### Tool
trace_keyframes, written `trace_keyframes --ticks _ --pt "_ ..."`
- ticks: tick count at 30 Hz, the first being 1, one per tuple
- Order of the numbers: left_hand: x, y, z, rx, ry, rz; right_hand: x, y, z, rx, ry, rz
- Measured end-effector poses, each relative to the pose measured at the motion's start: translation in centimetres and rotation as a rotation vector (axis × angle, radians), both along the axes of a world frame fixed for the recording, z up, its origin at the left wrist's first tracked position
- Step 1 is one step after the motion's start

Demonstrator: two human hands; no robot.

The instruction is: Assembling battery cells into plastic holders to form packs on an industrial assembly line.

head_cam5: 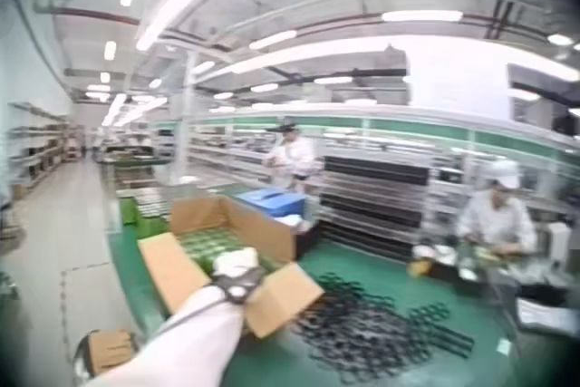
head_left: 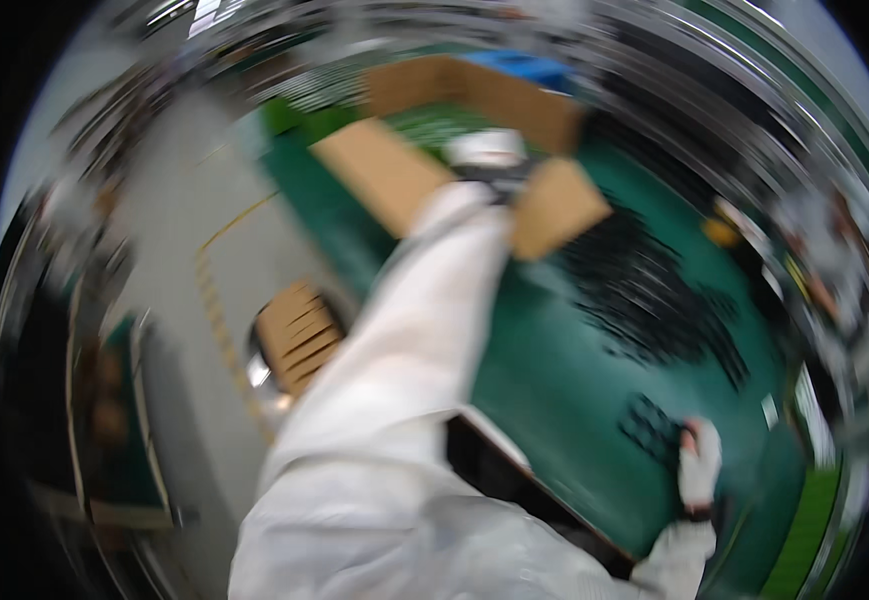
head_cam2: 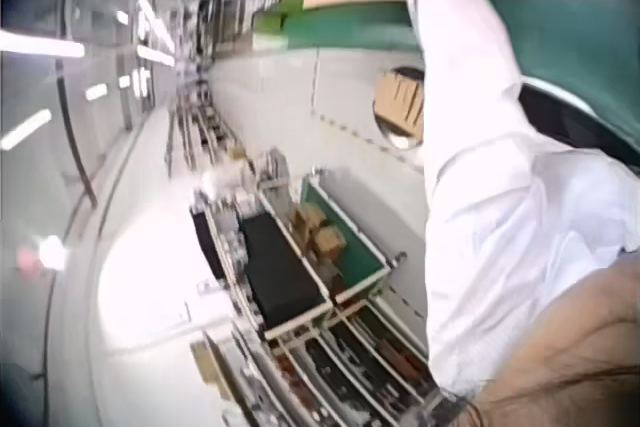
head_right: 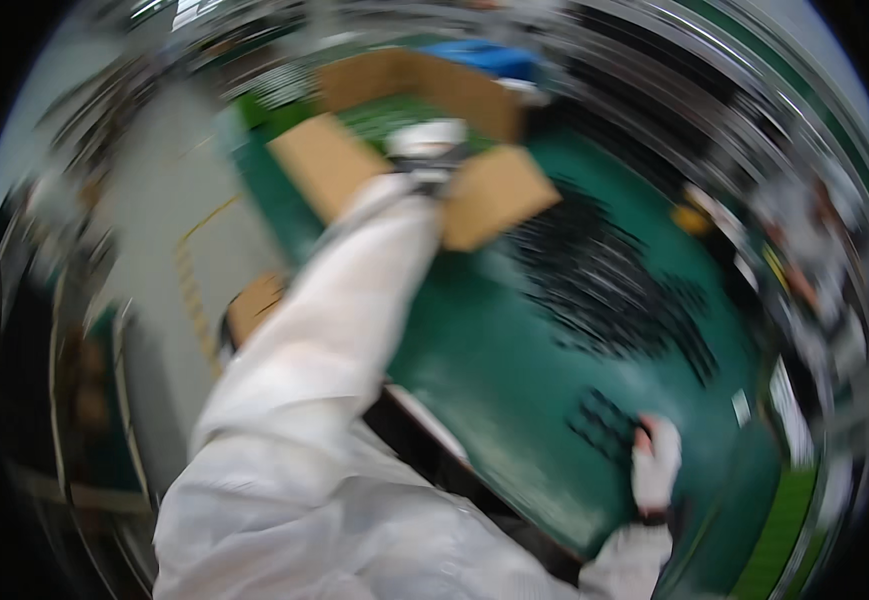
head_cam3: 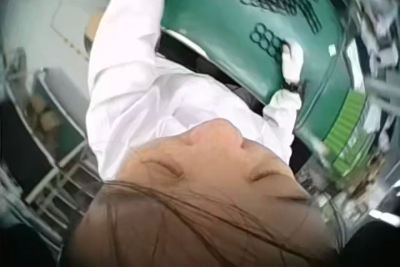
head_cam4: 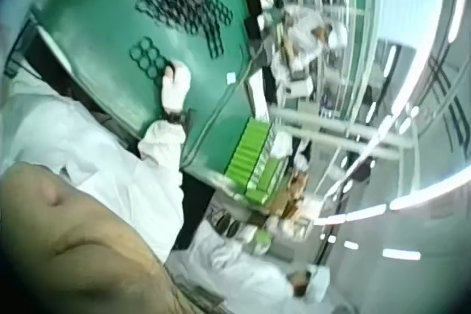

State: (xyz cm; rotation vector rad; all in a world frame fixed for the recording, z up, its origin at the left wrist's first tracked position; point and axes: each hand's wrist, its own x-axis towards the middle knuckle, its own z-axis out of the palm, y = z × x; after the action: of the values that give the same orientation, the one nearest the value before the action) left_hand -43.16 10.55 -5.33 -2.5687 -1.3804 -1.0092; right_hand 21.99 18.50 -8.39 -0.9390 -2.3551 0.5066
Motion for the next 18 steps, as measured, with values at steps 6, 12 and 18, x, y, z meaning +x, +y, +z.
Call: trace_keyframes --ticks 6,12,18 --pt "-4.1 -2.1 0.8 -1.262 -1.342 -0.191 1.0 2.0 -0.8 0.127 0.083 0.094" --pt "-12.2 -1.0 2.8 -1.37 -1.515 -0.176 1.0 1.8 -1.3 0.068 0.048 0.078" --pt "-5.2 9.5 1.2 -0.901 -0.821 0.56 2.5 1.6 -2.7 0.111 0.065 0.018"
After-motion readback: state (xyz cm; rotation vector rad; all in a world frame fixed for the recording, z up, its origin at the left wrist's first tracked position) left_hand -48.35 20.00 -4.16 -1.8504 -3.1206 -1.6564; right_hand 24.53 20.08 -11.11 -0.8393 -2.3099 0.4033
